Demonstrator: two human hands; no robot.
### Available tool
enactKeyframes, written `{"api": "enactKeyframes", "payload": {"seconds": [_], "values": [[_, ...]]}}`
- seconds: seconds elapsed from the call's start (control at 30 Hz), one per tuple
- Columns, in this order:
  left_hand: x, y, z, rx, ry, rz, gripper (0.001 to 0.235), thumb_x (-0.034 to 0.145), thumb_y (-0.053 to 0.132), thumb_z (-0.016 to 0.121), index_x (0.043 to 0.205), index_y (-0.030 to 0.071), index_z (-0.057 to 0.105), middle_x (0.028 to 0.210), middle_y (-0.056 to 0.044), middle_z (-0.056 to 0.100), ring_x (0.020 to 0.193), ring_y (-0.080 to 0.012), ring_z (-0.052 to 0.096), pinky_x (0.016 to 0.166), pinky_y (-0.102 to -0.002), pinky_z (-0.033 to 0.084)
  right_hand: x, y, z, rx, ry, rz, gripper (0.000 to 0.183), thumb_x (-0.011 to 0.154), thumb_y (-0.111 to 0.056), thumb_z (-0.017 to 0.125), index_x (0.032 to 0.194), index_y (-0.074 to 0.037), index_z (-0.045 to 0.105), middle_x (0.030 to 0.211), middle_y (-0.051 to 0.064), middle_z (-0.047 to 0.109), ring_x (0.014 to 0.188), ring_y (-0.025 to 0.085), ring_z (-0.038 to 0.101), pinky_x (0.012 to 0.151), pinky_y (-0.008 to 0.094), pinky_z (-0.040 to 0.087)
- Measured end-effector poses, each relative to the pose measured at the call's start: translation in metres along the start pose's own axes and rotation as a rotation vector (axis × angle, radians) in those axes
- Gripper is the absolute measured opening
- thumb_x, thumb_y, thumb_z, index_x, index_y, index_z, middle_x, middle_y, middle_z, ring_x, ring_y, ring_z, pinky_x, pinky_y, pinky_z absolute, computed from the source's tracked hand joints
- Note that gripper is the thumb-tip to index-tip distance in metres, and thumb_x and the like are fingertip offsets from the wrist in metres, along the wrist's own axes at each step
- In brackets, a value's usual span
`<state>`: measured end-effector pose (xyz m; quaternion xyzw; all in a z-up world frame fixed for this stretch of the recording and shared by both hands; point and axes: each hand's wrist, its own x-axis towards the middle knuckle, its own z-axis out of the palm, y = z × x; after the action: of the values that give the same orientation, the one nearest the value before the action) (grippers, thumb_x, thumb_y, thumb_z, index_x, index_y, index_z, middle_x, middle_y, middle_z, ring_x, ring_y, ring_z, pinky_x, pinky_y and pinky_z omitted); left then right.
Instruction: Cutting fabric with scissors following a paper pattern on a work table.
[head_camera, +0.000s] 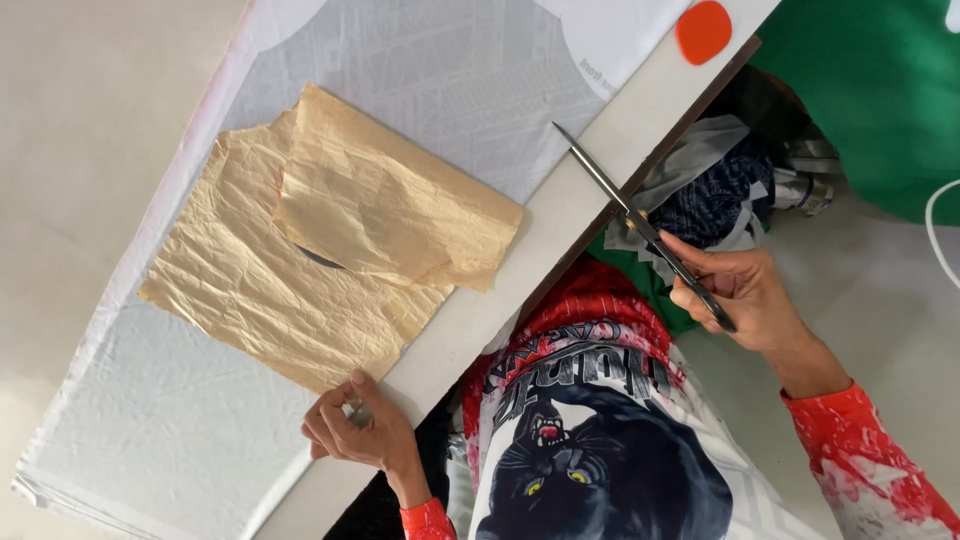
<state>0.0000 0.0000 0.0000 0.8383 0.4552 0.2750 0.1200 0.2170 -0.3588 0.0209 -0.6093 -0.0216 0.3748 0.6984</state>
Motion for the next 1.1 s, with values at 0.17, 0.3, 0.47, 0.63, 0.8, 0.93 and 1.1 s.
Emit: {"api": "enactKeyframes", "payload": {"seconds": [0.17,0.3,0.47,0.63,0.8,0.93,1.1], "values": [[0.0,-0.003,0.001,-0.008,-0.007,0.015,0.029,0.104,0.029,0.071,0.085,0.008,0.063,0.085,-0.002,0.054,0.079,-0.0175,0.044,0.083,-0.038,0.034,0.009,0.008,-0.001,0.061,0.023,-0.022,0.068,0.079,0.011,0.069,0.145,-0.003,0.055,0.063,0.001,0.047,0.052,0.01,0.037,0.042,0.019,0.027],[-0.002,-0.003,0.0,0.024,-0.024,-0.022,0.03,0.103,0.032,0.071,0.084,0.011,0.063,0.086,0.001,0.052,0.082,-0.0176,0.046,0.089,-0.042,0.031,0.011,0.01,0.005,0.079,0.016,-0.015,0.069,0.081,0.015,0.064,0.147,-0.002,0.051,0.064,0.005,0.046,0.053,0.012,0.038,0.041,0.019,0.025],[-0.002,-0.004,-0.001,0.033,-0.048,-0.034,0.029,0.103,0.032,0.071,0.085,0.011,0.062,0.086,0.001,0.052,0.082,-0.0179,0.046,0.087,-0.041,0.031,0.003,0.006,0.018,-0.004,0.051,0.001,0.067,0.088,0.006,0.066,0.151,-0.003,0.046,0.072,0.004,0.058,0.051,0.007,0.039,0.041,0.018,0.03],[-0.001,-0.004,-0.001,0.041,-0.066,-0.032,0.027,0.102,0.03,0.072,0.085,0.012,0.061,0.085,0.001,0.049,0.081,-0.0168,0.045,0.088,-0.042,0.031,-0.001,0.006,0.036,-0.006,0.065,-0.057,0.067,0.09,0.015,0.058,0.152,-0.006,0.046,0.076,0.009,0.065,0.05,0.006,0.043,0.04,0.017,0.036],[-0.002,-0.003,-0.004,0.064,-0.131,-0.072,0.029,0.102,0.034,0.07,0.084,0.015,0.058,0.088,0.003,0.047,0.09,-0.0185,0.045,0.089,-0.042,0.027,0.002,0.018,0.052,0.162,0.145,-0.13,0.057,0.089,0.013,0.063,0.143,-0.001,0.055,0.065,0.005,0.062,0.047,0.007,0.04,0.04,0.018,0.031],[0.0,-0.002,-0.005,0.06,-0.177,-0.066,0.03,0.102,0.034,0.069,0.083,0.014,0.057,0.087,0.002,0.044,0.089,-0.0189,0.043,0.088,-0.042,0.026,0.006,0.027,0.06,0.176,0.15,-0.162,0.062,0.088,0.015,0.064,0.147,-0.002,0.052,0.072,0.006,0.065,0.05,0.009,0.043,0.042,0.019,0.031],[0.0,-0.005,-0.005,0.088,-0.166,-0.034,0.033,0.102,0.036,0.067,0.082,0.012,0.056,0.086,0.001,0.045,0.089,-0.0225,0.044,0.086,-0.043,0.026,0.01,0.016,0.085,0.107,0.23,-0.124,0.062,0.089,0.009,0.067,0.148,-0.002,0.05,0.063,0.0,0.05,0.054,0.009,0.039,0.056,0.022,0.04]]}}
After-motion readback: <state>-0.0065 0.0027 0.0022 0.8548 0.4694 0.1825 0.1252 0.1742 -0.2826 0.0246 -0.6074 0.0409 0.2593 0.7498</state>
